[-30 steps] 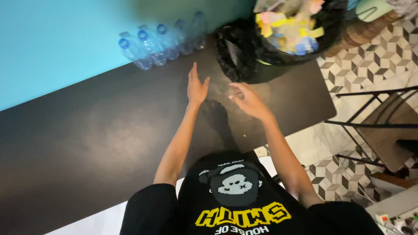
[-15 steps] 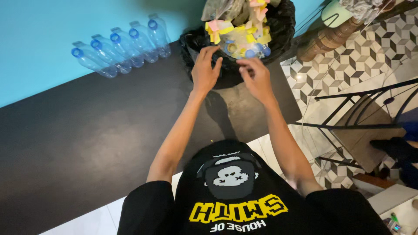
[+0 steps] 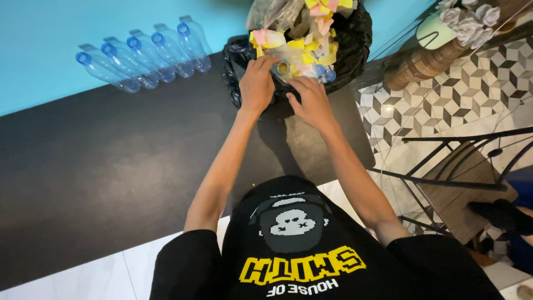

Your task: The person sorts recyclables from a black trash bag on a dark countertop. They remove plastic bottles, bottle caps, and small plastic items, placing them in separate piles on the counter. The person handles items one at a time and arranges them by type.

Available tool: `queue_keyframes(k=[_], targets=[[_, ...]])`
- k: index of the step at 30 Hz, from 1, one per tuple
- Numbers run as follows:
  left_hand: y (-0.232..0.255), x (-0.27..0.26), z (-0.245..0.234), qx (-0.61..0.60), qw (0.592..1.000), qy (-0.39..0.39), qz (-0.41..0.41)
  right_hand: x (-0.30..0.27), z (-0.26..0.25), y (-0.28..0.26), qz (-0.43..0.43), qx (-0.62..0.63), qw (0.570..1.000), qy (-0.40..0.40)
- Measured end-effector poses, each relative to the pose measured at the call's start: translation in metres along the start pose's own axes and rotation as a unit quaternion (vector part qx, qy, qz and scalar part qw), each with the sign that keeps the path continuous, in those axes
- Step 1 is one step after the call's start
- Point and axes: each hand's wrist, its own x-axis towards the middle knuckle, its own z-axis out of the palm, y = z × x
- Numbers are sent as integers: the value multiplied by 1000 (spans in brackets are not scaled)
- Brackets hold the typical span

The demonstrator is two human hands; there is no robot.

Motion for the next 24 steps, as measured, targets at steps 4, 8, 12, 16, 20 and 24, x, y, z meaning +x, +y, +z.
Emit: queue_keyframes(k=[4, 8, 12, 16, 20, 24], targets=[[2, 6, 10, 19, 1000, 4, -3, -2, 0, 15, 25, -13, 999, -30], [4, 11, 23, 64, 998, -1, -10, -3, 6, 23, 26, -43, 998, -28], [4, 12, 27, 97, 995, 2, 4, -4, 12, 26, 16, -58, 998, -8], [5, 9, 29, 116, 993, 12, 12, -3, 14, 24, 18, -58, 998, -3], [4, 10, 33, 134, 991, 14, 5, -4, 15, 22, 26, -55, 998, 9], [5, 10, 30, 128, 992, 13, 2, -5, 17, 23, 24, -52, 998, 19]])
